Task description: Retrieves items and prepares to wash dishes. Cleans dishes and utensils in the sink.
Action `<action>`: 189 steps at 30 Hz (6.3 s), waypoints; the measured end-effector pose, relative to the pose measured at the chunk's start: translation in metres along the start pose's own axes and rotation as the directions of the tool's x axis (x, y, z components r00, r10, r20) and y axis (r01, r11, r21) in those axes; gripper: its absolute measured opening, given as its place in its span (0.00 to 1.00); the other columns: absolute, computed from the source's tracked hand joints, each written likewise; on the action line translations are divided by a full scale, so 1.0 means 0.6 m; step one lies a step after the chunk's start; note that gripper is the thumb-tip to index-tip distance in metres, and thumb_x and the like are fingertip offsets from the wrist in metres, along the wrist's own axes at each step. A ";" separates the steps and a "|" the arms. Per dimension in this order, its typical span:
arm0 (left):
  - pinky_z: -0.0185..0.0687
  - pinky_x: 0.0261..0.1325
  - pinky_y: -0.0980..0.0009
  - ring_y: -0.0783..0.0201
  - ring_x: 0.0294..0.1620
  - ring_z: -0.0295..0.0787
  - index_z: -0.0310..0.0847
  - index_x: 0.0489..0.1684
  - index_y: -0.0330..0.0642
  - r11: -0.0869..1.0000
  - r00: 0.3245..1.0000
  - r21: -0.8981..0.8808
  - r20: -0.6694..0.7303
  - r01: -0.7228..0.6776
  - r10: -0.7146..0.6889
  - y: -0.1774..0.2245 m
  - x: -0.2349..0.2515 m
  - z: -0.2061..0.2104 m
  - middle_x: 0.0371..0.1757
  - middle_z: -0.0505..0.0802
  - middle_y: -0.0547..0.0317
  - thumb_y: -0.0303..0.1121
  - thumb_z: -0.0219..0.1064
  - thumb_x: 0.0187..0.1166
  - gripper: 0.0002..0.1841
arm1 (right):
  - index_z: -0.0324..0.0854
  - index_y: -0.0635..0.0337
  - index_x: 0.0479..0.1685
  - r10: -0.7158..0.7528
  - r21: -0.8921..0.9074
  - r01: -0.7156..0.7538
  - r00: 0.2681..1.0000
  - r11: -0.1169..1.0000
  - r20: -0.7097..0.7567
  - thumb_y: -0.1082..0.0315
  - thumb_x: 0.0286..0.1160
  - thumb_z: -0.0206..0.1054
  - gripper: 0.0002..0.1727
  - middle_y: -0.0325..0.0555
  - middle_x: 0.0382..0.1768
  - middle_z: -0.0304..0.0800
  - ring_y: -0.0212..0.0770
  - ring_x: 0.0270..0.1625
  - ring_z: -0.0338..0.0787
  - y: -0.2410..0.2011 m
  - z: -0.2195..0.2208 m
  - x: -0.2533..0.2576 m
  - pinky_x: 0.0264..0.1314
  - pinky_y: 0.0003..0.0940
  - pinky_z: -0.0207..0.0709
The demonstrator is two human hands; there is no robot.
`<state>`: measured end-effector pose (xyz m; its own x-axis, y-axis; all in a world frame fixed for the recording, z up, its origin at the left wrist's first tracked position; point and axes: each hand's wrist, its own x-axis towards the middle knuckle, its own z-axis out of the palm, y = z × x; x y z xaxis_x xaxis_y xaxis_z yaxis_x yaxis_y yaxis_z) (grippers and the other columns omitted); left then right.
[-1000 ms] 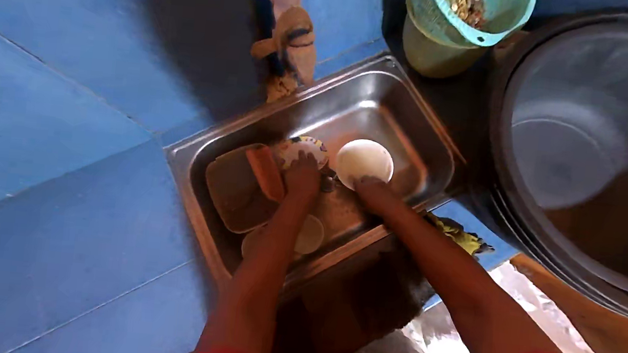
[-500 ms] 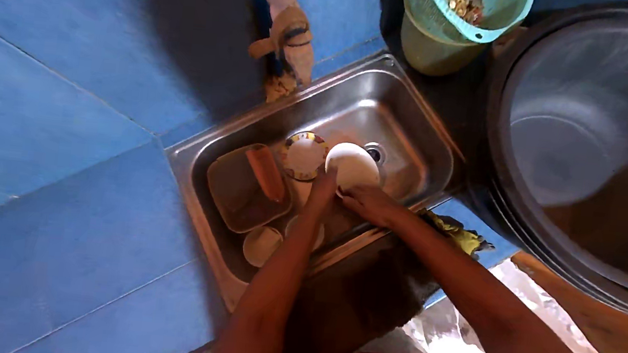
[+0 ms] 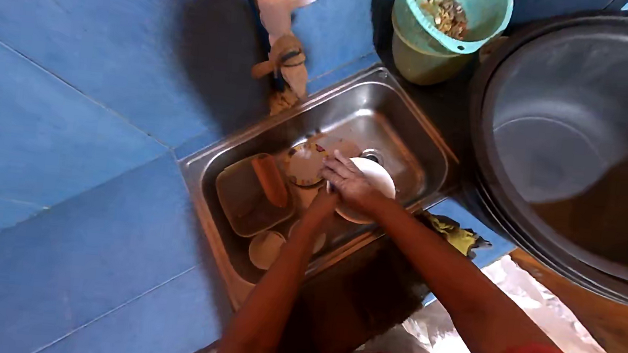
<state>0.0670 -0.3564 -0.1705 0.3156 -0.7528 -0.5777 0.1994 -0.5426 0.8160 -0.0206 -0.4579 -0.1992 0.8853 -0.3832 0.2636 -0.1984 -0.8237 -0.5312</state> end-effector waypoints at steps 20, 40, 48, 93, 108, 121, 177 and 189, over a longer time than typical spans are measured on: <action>0.80 0.72 0.44 0.47 0.77 0.79 0.55 0.93 0.52 0.986 0.954 0.053 -0.248 -0.158 0.166 -0.048 -0.003 -0.007 0.81 0.78 0.41 0.59 0.46 0.92 0.34 | 0.81 0.64 0.70 0.621 0.116 -0.611 0.758 0.783 -0.200 0.74 0.83 0.61 0.19 0.61 0.76 0.79 0.63 0.80 0.76 -0.005 -0.025 -0.040 0.83 0.57 0.68; 0.68 0.81 0.39 0.42 0.84 0.71 0.57 0.92 0.46 0.975 0.934 0.198 -0.319 -0.103 0.163 -0.033 0.012 -0.037 0.85 0.73 0.38 0.66 0.35 0.91 0.40 | 0.86 0.58 0.67 0.279 0.200 -0.321 0.937 0.926 0.211 0.67 0.85 0.59 0.17 0.60 0.64 0.88 0.59 0.70 0.85 -0.065 0.007 -0.065 0.75 0.59 0.75; 0.82 0.62 0.44 0.45 0.65 0.84 0.65 0.86 0.47 0.996 0.950 -0.061 -0.311 -0.058 0.037 0.021 -0.027 -0.036 0.70 0.84 0.39 0.71 0.38 0.86 0.42 | 0.79 0.68 0.72 0.363 0.415 -0.346 0.931 0.842 0.039 0.63 0.88 0.62 0.21 0.63 0.65 0.87 0.58 0.67 0.88 -0.076 -0.012 -0.037 0.74 0.58 0.78; 0.88 0.62 0.56 0.59 0.58 0.90 0.74 0.76 0.41 0.893 0.898 -0.202 -0.275 -0.402 0.343 0.004 -0.117 -0.073 0.61 0.89 0.49 0.35 0.55 0.92 0.18 | 0.78 0.58 0.72 0.643 0.859 -0.501 0.694 0.107 0.325 0.52 0.95 0.45 0.25 0.52 0.61 0.88 0.44 0.61 0.87 -0.055 -0.032 0.050 0.64 0.47 0.82; 0.80 0.69 0.47 0.49 0.63 0.87 0.77 0.73 0.34 0.880 0.936 0.411 -0.144 -0.240 0.322 -0.011 -0.092 -0.042 0.64 0.89 0.38 0.40 0.54 0.94 0.21 | 0.81 0.68 0.70 0.808 0.610 -0.668 0.584 0.427 0.074 0.57 0.95 0.49 0.25 0.67 0.66 0.86 0.62 0.71 0.84 -0.010 0.022 0.008 0.77 0.62 0.72; 0.75 0.74 0.42 0.37 0.69 0.85 0.75 0.76 0.35 0.318 0.945 0.893 0.326 -0.317 0.026 -0.018 -0.068 0.006 0.64 0.89 0.34 0.33 0.50 0.94 0.19 | 0.79 0.73 0.68 0.621 -0.336 -0.522 0.661 0.784 0.421 0.66 0.86 0.61 0.21 0.71 0.74 0.78 0.71 0.78 0.76 0.074 0.022 -0.030 0.74 0.72 0.70; 0.68 0.10 0.88 0.81 0.08 0.68 0.78 0.54 0.43 0.727 0.976 -0.681 0.207 0.088 0.075 -0.062 -0.084 -0.055 0.20 0.79 0.70 0.38 0.47 0.94 0.14 | 0.73 0.50 0.72 0.480 0.958 -0.261 0.829 -0.119 0.286 0.58 0.85 0.62 0.19 0.39 0.38 0.87 0.31 0.31 0.85 -0.071 0.076 -0.031 0.35 0.29 0.83; 0.66 0.15 0.80 0.74 0.11 0.65 0.70 0.63 0.37 0.995 0.998 0.091 -0.044 0.044 -0.040 -0.035 -0.125 -0.040 0.23 0.76 0.63 0.39 0.49 0.96 0.14 | 0.76 0.67 0.64 0.661 0.762 -0.465 0.748 0.450 0.066 0.60 0.92 0.57 0.19 0.58 0.44 0.88 0.48 0.42 0.88 -0.079 0.073 -0.031 0.50 0.49 0.84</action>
<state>0.0614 -0.2793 -0.1438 0.3479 -0.7135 -0.6082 0.1275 -0.6066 0.7847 -0.0093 -0.3931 -0.2142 0.5584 -0.8034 -0.2067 -0.1802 0.1257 -0.9756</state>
